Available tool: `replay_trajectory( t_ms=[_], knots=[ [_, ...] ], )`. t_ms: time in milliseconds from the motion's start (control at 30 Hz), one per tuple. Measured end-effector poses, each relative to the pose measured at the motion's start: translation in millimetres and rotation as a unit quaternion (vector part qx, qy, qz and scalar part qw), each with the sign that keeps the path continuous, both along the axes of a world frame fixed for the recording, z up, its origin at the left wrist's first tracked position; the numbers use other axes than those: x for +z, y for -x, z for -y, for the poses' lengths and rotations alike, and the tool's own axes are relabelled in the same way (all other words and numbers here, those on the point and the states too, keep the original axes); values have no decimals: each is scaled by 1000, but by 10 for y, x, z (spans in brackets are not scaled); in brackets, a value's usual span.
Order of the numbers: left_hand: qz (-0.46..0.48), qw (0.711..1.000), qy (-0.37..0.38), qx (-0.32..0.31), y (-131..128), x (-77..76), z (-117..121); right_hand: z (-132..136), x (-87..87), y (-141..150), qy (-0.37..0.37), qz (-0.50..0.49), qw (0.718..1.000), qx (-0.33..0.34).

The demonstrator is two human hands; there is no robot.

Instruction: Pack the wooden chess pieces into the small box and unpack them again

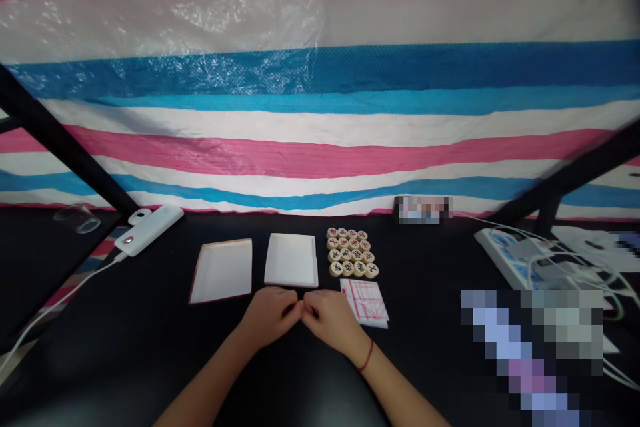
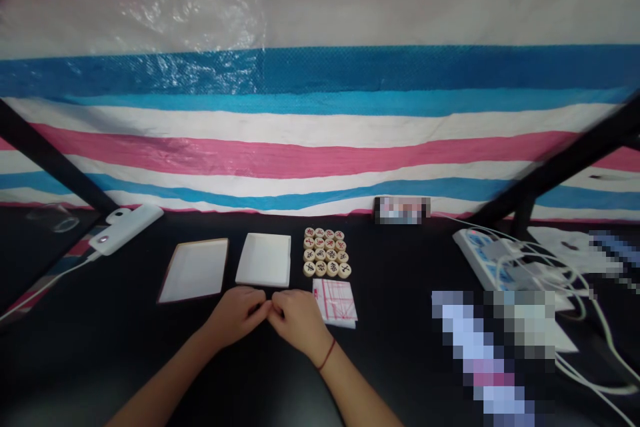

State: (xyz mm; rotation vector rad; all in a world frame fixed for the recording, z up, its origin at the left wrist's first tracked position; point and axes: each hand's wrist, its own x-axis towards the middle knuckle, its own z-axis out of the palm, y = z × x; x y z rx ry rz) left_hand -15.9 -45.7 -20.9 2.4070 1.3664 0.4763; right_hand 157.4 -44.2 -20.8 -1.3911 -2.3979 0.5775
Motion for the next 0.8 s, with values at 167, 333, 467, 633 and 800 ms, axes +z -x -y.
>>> replay_trajectory(
  t_ms=[167,333,467,633,800],
  knots=[
    [12,1000,10,0,-1,35,-1,27,1,-69,-35,-40,998,46],
    [46,997,-53,-23,17,60,31,139,91,-364,-154,-43,987,26],
    [90,981,-173,-18,30,70,51,234,88,-730,-214,-29,974,-69],
    [93,960,-261,25,-5,99,41,340,-63,-979,-221,33,970,-92],
    [-4,952,-275,132,-16,37,40,382,-102,-955,-219,10,974,-61]
  ],
)
